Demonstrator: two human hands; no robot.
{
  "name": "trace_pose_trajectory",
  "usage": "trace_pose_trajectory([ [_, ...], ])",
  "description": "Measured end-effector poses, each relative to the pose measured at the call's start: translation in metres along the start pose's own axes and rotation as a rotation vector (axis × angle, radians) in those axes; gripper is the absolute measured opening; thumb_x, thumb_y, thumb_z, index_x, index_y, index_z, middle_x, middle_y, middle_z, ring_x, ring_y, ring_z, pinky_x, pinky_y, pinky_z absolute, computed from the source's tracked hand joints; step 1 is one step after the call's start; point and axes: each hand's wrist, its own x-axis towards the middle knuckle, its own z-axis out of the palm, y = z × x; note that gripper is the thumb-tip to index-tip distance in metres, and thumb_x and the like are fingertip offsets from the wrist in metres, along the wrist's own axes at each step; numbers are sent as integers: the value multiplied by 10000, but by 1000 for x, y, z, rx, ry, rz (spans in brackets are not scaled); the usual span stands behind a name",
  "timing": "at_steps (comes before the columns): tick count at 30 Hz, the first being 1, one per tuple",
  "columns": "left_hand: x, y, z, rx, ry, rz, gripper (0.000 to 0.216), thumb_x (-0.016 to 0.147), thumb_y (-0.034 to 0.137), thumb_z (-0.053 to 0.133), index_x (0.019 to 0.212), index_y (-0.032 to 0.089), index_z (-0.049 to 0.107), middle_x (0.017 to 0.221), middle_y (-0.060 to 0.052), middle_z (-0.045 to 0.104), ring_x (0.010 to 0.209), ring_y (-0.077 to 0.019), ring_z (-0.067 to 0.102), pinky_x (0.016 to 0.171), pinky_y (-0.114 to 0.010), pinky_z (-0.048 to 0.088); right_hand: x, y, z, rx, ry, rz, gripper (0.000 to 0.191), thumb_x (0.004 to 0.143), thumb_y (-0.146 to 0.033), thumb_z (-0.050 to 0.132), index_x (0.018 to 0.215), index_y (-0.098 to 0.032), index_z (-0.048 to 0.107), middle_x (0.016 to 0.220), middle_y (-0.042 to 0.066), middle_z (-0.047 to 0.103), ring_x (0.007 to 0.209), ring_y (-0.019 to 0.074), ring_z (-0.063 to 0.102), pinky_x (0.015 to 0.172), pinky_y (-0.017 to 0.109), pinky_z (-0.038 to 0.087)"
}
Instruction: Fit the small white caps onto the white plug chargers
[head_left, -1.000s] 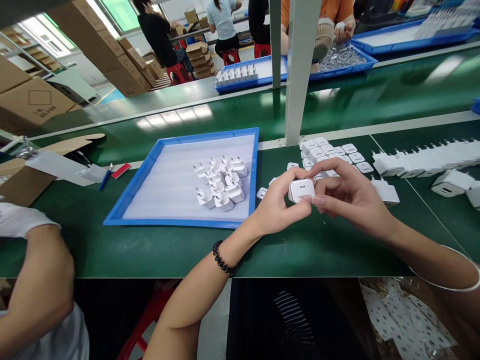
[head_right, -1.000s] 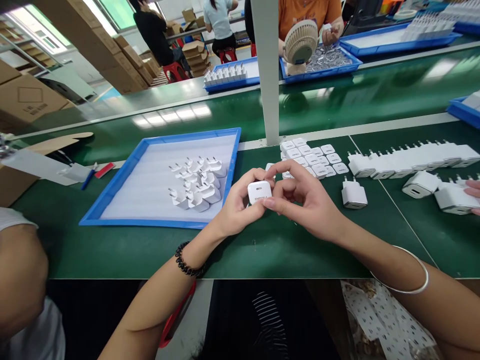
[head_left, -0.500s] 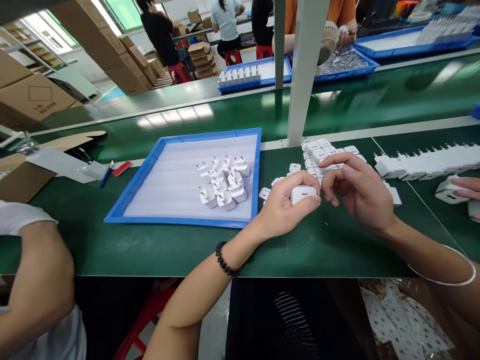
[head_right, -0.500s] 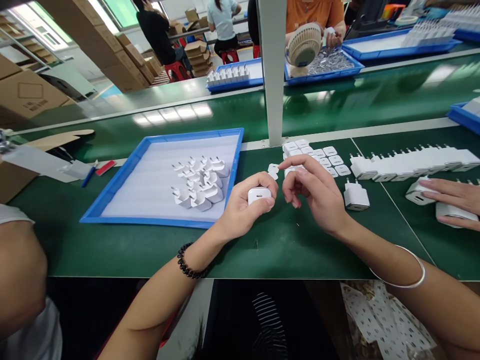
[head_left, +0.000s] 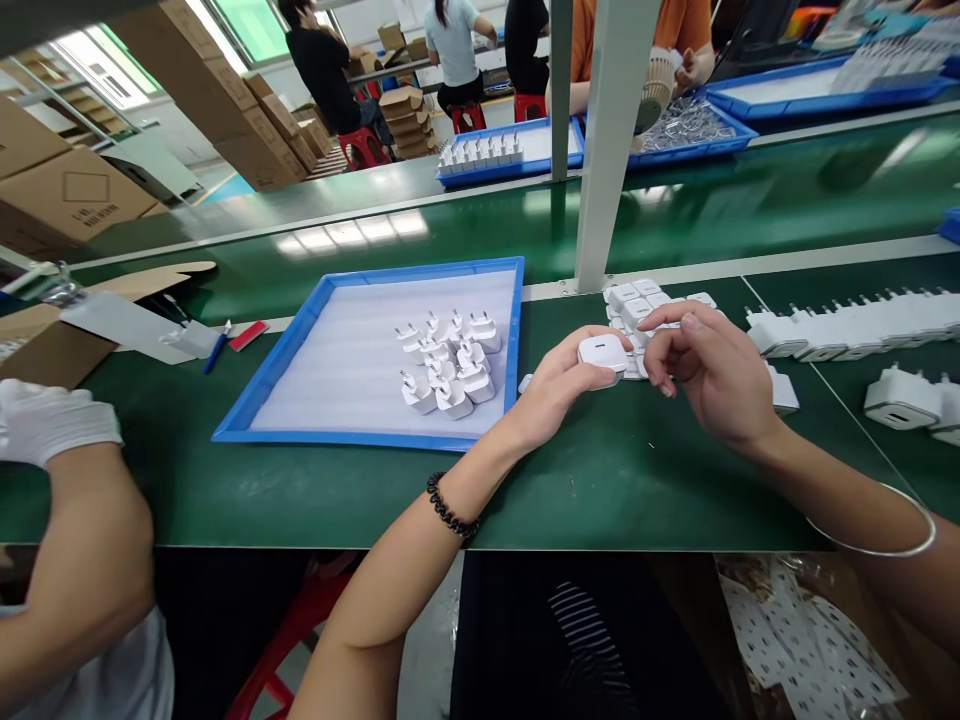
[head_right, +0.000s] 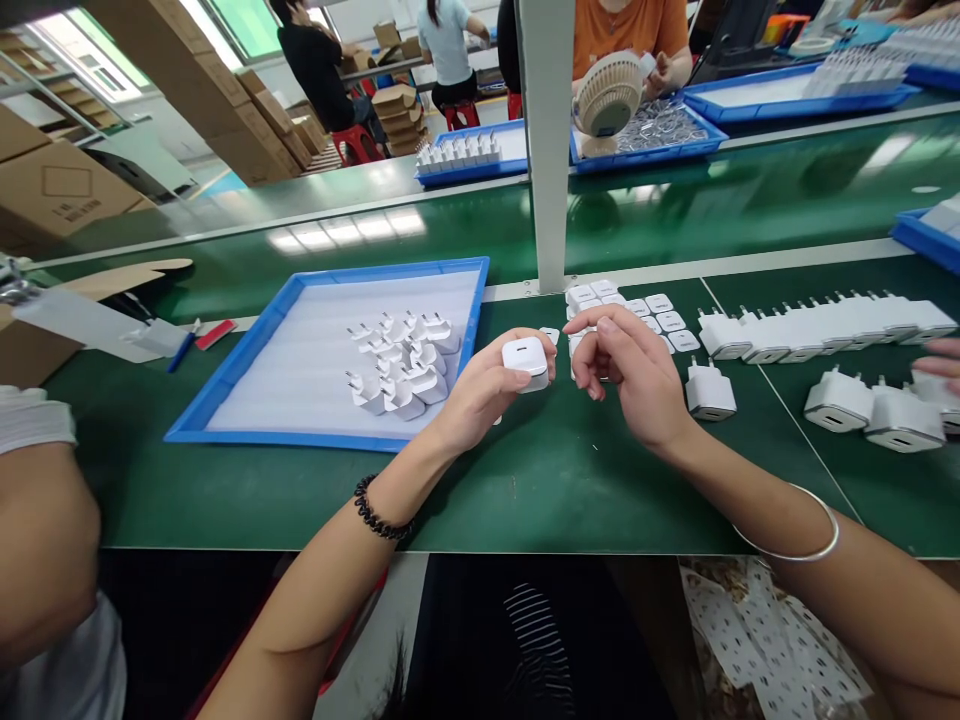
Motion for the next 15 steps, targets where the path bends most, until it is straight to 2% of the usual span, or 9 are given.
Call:
trace_pose_trajectory([
  [5,-1,1,-1,35,-1,-20,262,776,334,571,987,181,593,960,-40,566,841,-158,512,732,-283,411,0,4,0,27,-16,-7,272,973,-448,529,926,-207,645,590,3,585,506,142,477,478,281,375],
  [11,0,3,-1,83,7,-18,236,816,369,518,923,173,597,881,-45,585,764,-160,510,667,-287,407,5,-3,-3,-46,3,-21,283,985,-446,491,904,-217,637,594,3,580,514,150,488,496,294,380],
  [13,1,5,-3,84,39,18,250,843,391,484,867,169,596,857,-50,587,743,-160,511,660,-293,415,12,-12,-14,-236,16,-25,273,979,-438,510,861,-221,626,607,4,578,533,148,501,523,293,391],
  [15,2,7,-6,91,91,63,303,882,420,434,823,170,594,846,-54,585,732,-159,515,654,-297,423,20,-21,-35,-598,50,-22,260,935,-399,607,756,-211,616,596,14,567,528,134,476,511,281,355],
])
